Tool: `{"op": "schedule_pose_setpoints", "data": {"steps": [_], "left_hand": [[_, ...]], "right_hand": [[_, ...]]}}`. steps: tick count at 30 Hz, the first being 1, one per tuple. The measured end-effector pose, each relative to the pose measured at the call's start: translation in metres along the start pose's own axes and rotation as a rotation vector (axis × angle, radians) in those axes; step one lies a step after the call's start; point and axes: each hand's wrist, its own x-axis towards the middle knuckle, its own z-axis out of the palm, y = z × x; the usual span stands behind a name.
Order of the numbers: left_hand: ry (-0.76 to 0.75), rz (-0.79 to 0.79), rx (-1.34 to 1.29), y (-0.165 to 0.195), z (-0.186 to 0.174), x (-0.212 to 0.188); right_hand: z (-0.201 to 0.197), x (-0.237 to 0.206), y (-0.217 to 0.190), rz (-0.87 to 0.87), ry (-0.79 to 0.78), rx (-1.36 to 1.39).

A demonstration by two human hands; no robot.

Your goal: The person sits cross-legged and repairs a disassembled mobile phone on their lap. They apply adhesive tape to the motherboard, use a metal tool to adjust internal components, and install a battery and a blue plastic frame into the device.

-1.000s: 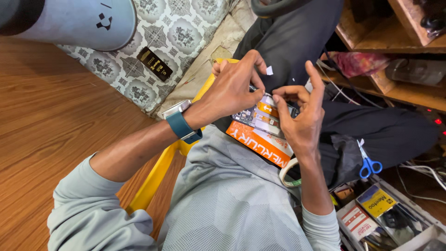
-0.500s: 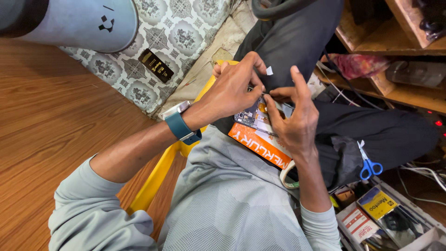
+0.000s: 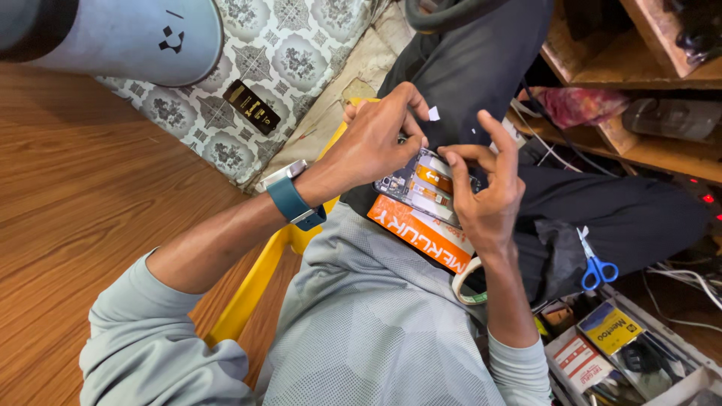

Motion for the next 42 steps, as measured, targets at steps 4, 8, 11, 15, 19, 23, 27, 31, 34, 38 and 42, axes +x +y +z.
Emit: {"op": "schedule_pose_setpoints", "data": {"steps": [4, 8, 11, 15, 19, 23, 27, 31, 34, 38, 42], "left_hand": [[0.001, 0.001, -0.004, 0.001, 0.0, 0.001], [-0.01, -0.021, 0.037, 0.004, 0.001, -0.003], [-0.012, -0.016, 0.063, 0.007, 0.002, -0.003], [0.007, 0.048, 0.066, 0.008, 0.001, -0.004], [0.012, 0.043, 0.09, 0.008, 0.002, -0.005], [0.019, 0.07, 0.1, 0.009, 0.004, -0.006], [0.049, 0.161, 0.094, 0.011, 0.005, -0.008], [0.064, 0.134, 0.12, 0.014, 0.007, -0.009], [0.071, 0.101, 0.104, 0.014, 0.008, -0.009], [0.076, 0.076, 0.073, 0.013, 0.009, -0.008], [0.043, 0.043, 0.066, 0.011, 0.009, -0.007]], "right_hand": [[-0.002, 0.0, 0.0, 0.051, 0.011, 0.072], [-0.001, 0.001, -0.004, -0.026, -0.014, 0.058], [0.001, 0.003, -0.005, -0.062, -0.02, 0.007], [0.004, 0.002, -0.001, -0.039, -0.024, 0.017], [0.005, -0.002, 0.007, 0.049, -0.005, 0.203], [0.003, -0.005, 0.011, 0.1, 0.013, 0.288], [0.006, -0.004, 0.006, 0.089, 0.032, 0.203], [0.009, 0.002, 0.0, 0.063, 0.035, 0.151], [0.003, 0.006, -0.002, 0.126, -0.014, 0.202], [-0.002, 0.007, 0.0, 0.191, -0.06, 0.299], [0.001, 0.002, 0.004, 0.181, -0.038, 0.321]]}}
